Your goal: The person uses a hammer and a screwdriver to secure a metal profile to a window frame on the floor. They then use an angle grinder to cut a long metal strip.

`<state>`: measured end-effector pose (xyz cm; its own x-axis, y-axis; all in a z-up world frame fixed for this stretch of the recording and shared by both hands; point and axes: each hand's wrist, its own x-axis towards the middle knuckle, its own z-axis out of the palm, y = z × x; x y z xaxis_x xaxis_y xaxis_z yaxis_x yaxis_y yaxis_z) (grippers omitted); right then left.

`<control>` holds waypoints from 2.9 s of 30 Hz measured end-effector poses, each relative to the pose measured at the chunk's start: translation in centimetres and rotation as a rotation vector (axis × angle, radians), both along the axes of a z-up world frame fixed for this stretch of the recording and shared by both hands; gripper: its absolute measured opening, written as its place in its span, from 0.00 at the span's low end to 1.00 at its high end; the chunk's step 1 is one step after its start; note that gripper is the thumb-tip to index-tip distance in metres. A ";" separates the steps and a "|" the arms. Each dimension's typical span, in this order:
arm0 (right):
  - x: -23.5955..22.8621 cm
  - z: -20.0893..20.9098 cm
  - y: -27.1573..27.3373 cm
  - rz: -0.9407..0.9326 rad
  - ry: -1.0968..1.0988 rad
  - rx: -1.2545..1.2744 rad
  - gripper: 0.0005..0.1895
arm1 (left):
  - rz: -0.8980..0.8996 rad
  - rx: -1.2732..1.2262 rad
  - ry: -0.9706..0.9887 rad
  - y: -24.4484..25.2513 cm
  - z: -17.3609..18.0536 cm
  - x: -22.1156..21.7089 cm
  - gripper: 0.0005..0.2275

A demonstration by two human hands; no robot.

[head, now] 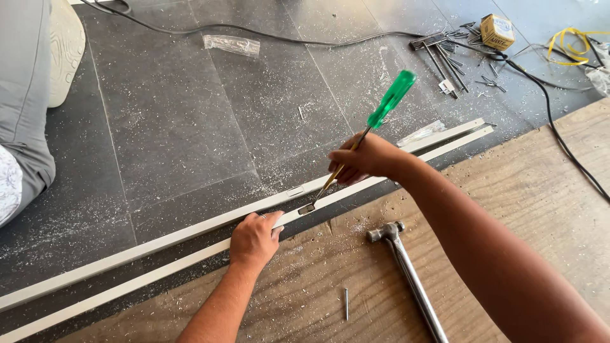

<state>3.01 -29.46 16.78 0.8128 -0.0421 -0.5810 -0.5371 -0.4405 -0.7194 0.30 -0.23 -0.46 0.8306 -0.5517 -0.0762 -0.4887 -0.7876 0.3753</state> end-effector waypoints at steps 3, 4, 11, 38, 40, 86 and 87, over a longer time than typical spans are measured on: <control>0.2 -0.9 -2.3 -0.033 0.055 0.119 0.19 | 0.010 0.004 0.026 -0.2 -0.3 -0.1 0.19; 0.1 -1.5 -3.0 -0.069 0.057 0.167 0.19 | 0.011 0.004 0.014 -0.1 -0.3 0.0 0.19; -2.2 -5.7 -6.8 -0.367 0.125 0.410 0.19 | 0.009 0.032 0.022 -0.1 -0.6 -0.1 0.19; -3.6 -3.5 -3.4 -0.226 0.008 0.181 0.19 | -0.009 -0.046 -0.077 0.0 -1.6 -0.2 0.17; -4.1 -5.1 -5.5 -0.320 0.035 0.291 0.19 | -0.017 -0.062 -0.103 -0.1 -1.6 -0.2 0.17; -6.5 -0.6 1.2 0.334 -0.506 -0.245 0.11 | -0.011 -0.092 -0.102 -0.1 0.3 -0.6 0.17; -6.3 -0.5 1.6 0.371 -0.554 -0.257 0.11 | -0.015 -0.106 -0.108 -0.1 0.4 -0.5 0.17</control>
